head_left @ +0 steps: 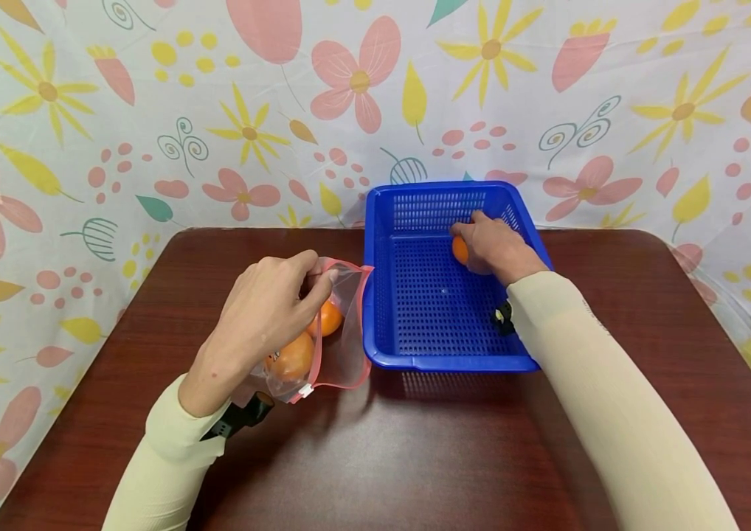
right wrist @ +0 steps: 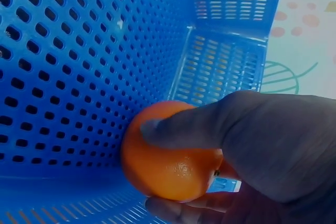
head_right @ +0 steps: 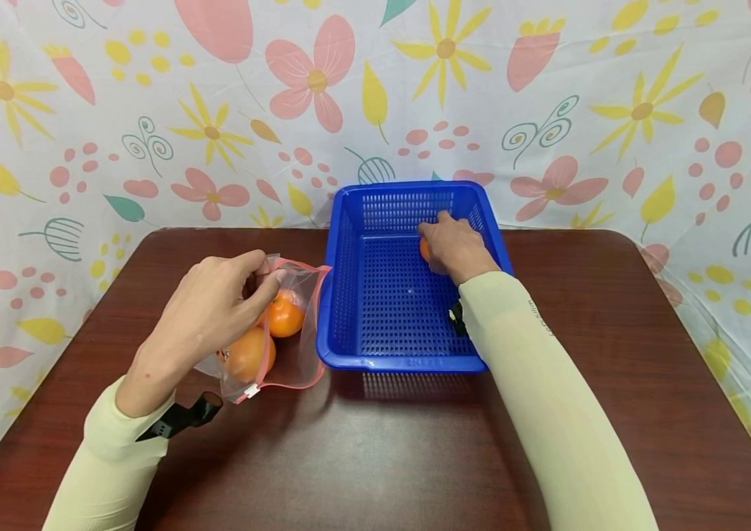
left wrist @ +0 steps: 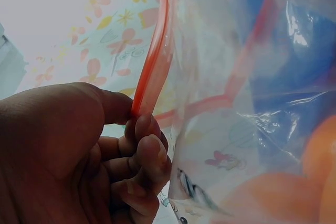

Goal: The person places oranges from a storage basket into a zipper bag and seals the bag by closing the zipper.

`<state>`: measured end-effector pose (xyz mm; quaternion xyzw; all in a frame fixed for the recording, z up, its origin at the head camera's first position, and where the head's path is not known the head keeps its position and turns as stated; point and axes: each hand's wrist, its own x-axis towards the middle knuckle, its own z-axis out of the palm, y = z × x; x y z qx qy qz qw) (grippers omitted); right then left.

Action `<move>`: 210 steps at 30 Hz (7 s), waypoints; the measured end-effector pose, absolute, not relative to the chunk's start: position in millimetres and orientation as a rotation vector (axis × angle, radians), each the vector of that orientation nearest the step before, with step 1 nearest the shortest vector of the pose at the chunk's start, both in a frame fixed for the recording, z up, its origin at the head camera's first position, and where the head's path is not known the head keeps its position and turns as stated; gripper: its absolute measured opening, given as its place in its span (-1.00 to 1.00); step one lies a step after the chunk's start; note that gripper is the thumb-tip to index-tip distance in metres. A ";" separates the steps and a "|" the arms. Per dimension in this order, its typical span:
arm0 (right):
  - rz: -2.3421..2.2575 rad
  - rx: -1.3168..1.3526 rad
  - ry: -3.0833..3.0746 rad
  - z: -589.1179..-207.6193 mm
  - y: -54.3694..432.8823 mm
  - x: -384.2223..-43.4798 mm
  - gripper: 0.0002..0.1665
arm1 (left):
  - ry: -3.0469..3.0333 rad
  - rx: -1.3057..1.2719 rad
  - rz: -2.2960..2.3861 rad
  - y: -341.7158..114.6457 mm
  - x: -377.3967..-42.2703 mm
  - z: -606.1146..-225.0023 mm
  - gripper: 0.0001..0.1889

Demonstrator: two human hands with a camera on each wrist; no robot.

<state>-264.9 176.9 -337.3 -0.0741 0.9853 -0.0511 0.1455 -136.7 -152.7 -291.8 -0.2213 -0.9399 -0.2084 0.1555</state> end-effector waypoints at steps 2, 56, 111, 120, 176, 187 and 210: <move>-0.132 -0.221 2.839 -337.9 177.3 -264.9 -0.20 | -2.691 -0.637 -0.598 -152.6 -136.6 -292.0 -0.68; -0.339 -0.579 3.022 -294.0 158.7 -226.6 -0.27 | -2.699 -0.637 -0.594 -151.9 -138.0 -293.6 -0.66; -0.779 -1.079 2.983 -289.8 122.2 -156.0 -0.22 | -2.703 -0.631 -0.595 -150.5 -139.3 -293.0 -0.67; -0.817 -1.162 2.949 -288.3 111.4 -146.2 -0.21 | -2.705 -0.634 -0.590 -151.1 -139.3 -292.4 -0.68; -0.442 -1.509 3.018 -322.2 41.4 -119.8 -0.18 | -2.702 -0.615 -0.586 -155.3 -137.6 -287.5 -0.61; -0.375 -1.620 3.084 -333.9 35.0 -120.1 -0.21 | -2.706 -0.619 -0.586 -154.6 -136.9 -287.5 -0.62; -0.265 -1.608 3.222 -347.2 28.9 -125.2 -0.49 | -2.711 -0.625 -0.583 -152.9 -137.3 -287.5 -0.65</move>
